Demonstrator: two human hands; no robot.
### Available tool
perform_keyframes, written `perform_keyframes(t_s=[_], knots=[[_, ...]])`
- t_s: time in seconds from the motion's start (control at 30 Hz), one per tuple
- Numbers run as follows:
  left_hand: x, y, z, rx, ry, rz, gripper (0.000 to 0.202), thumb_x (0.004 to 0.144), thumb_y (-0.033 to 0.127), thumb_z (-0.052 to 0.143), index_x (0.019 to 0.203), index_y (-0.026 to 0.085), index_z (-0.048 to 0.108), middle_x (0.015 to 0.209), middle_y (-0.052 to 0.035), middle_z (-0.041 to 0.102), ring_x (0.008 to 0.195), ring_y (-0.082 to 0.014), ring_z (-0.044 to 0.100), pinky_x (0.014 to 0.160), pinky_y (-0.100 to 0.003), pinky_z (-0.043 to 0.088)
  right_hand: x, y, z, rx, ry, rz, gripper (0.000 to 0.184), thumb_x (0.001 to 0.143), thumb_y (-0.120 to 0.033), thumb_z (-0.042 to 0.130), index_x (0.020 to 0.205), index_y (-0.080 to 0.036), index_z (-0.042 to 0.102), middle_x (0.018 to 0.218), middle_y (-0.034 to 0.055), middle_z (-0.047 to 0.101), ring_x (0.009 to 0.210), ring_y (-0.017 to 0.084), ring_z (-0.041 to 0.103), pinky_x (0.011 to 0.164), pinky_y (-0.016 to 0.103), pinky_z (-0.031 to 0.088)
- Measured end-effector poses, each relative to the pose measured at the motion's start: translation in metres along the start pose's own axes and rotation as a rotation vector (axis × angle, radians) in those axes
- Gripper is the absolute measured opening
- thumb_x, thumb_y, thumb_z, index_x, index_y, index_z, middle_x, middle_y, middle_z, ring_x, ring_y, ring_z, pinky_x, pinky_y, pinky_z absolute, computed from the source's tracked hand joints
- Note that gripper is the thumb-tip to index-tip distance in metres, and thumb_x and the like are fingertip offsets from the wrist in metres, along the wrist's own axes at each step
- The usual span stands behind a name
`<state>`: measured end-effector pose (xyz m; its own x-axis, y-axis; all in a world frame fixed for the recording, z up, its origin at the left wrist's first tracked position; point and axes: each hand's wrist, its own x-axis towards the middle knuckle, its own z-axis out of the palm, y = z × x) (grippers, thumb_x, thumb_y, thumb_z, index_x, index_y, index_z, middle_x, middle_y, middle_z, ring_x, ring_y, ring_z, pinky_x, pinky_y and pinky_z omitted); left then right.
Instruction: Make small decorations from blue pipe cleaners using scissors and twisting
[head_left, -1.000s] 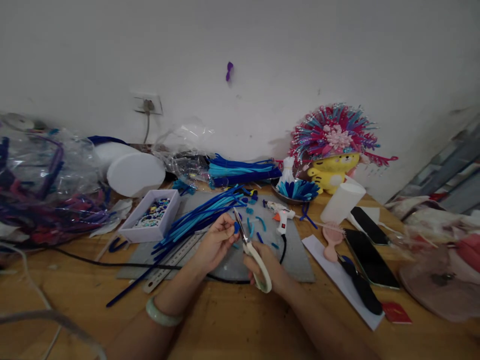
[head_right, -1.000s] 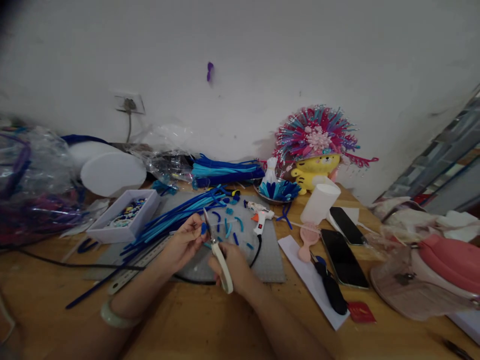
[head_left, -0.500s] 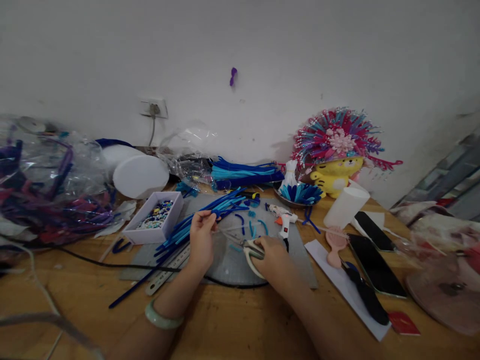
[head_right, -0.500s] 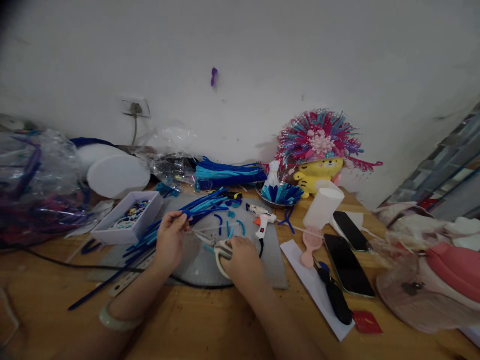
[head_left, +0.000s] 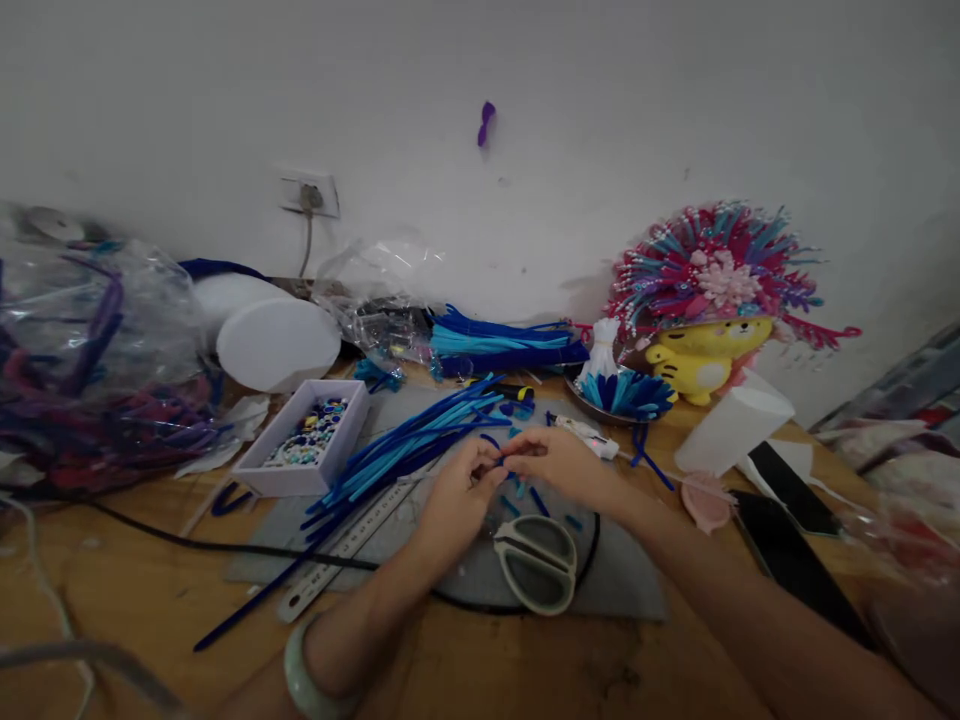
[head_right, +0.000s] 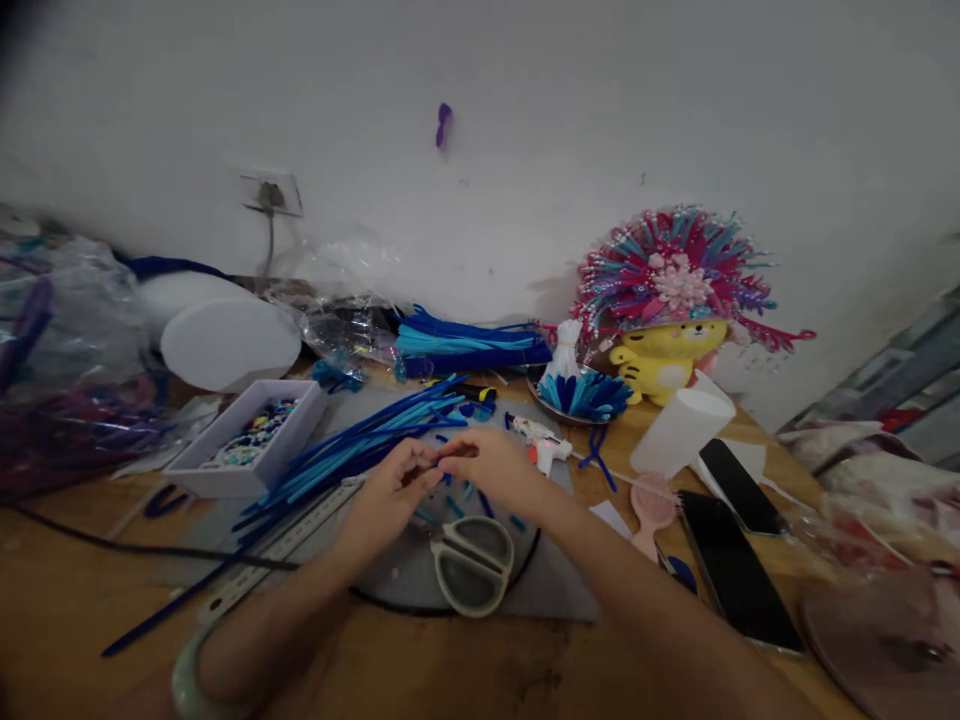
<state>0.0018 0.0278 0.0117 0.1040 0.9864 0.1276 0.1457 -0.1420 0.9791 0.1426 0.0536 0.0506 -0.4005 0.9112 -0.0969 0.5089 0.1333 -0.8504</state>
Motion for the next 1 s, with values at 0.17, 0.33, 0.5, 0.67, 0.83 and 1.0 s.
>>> perform_keyframes(t_s=[0.17, 0.33, 0.5, 0.67, 0.83, 1.0], knots=[[0.013, -0.003, -0.015, -0.064, -0.055, -0.016, 0.027, 0.071, 0.025, 0.055, 0.096, 0.021, 0.045, 0.074, 0.0011, 0.059, 0.065, -0.013, 0.051, 0.058, -0.023, 0.036, 0.031, -0.013, -0.03, -0.266, -0.066, -0.002, 0.021, 0.067, -0.02, 0.057, 0.085, -0.014, 0.066, 0.073, 0.0022, 0.067, 0.065, 0.013, 0.059, 0.06, 0.021, 0.044], [0.01, -0.024, -0.017, -0.132, -0.004, -0.044, 0.02, 0.074, 0.025, 0.051, 0.093, 0.02, 0.049, 0.073, 0.0002, 0.058, 0.061, -0.0125, 0.051, 0.058, -0.023, 0.038, 0.079, -0.005, -0.079, -1.037, 0.032, 0.156, 0.027, 0.072, -0.011, 0.048, 0.091, -0.016, 0.067, 0.091, 0.0085, 0.067, 0.083, 0.018, 0.061, 0.071, 0.023, 0.043], [0.007, -0.033, -0.019, -0.095, -0.052, -0.09, 0.017, 0.075, 0.022, 0.048, 0.092, 0.019, 0.049, 0.071, 0.0, 0.057, 0.058, -0.0125, 0.049, 0.054, -0.022, 0.037, 0.108, 0.021, -0.093, -1.145, -0.021, 0.266, 0.024, 0.069, -0.008, 0.05, 0.084, -0.012, 0.069, 0.09, 0.0143, 0.067, 0.083, 0.022, 0.062, 0.068, 0.025, 0.044], [0.007, -0.031, -0.022, -0.069, -0.047, -0.096, 0.017, 0.075, 0.022, 0.048, 0.091, 0.019, 0.051, 0.07, -0.0008, 0.058, 0.063, -0.0142, 0.051, 0.058, -0.023, 0.039, 0.119, 0.014, -0.085, -1.184, -0.033, 0.202, 0.03, 0.072, -0.011, 0.047, 0.095, -0.012, 0.066, 0.096, 0.0157, 0.064, 0.088, 0.024, 0.06, 0.07, 0.027, 0.044], [0.007, -0.037, -0.021, -0.109, -0.056, -0.09, 0.016, 0.075, 0.022, 0.049, 0.09, 0.02, 0.053, 0.069, -0.0007, 0.058, 0.061, -0.0146, 0.051, 0.055, -0.023, 0.038, 0.125, 0.012, -0.07, -1.153, -0.14, 0.149, 0.023, 0.069, -0.024, 0.055, 0.084, -0.014, 0.069, 0.085, 0.0131, 0.067, 0.079, 0.023, 0.062, 0.063, 0.025, 0.043], [0.007, -0.038, -0.02, -0.129, -0.062, -0.092, 0.015, 0.075, 0.022, 0.049, 0.089, 0.021, 0.054, 0.068, -0.0009, 0.059, 0.059, -0.015, 0.051, 0.052, -0.023, 0.037, 0.123, 0.023, -0.058, -1.092, -0.192, 0.124, 0.02, 0.069, -0.023, 0.054, 0.079, -0.015, 0.069, 0.079, 0.0104, 0.068, 0.073, 0.02, 0.062, 0.059, 0.023, 0.041]])
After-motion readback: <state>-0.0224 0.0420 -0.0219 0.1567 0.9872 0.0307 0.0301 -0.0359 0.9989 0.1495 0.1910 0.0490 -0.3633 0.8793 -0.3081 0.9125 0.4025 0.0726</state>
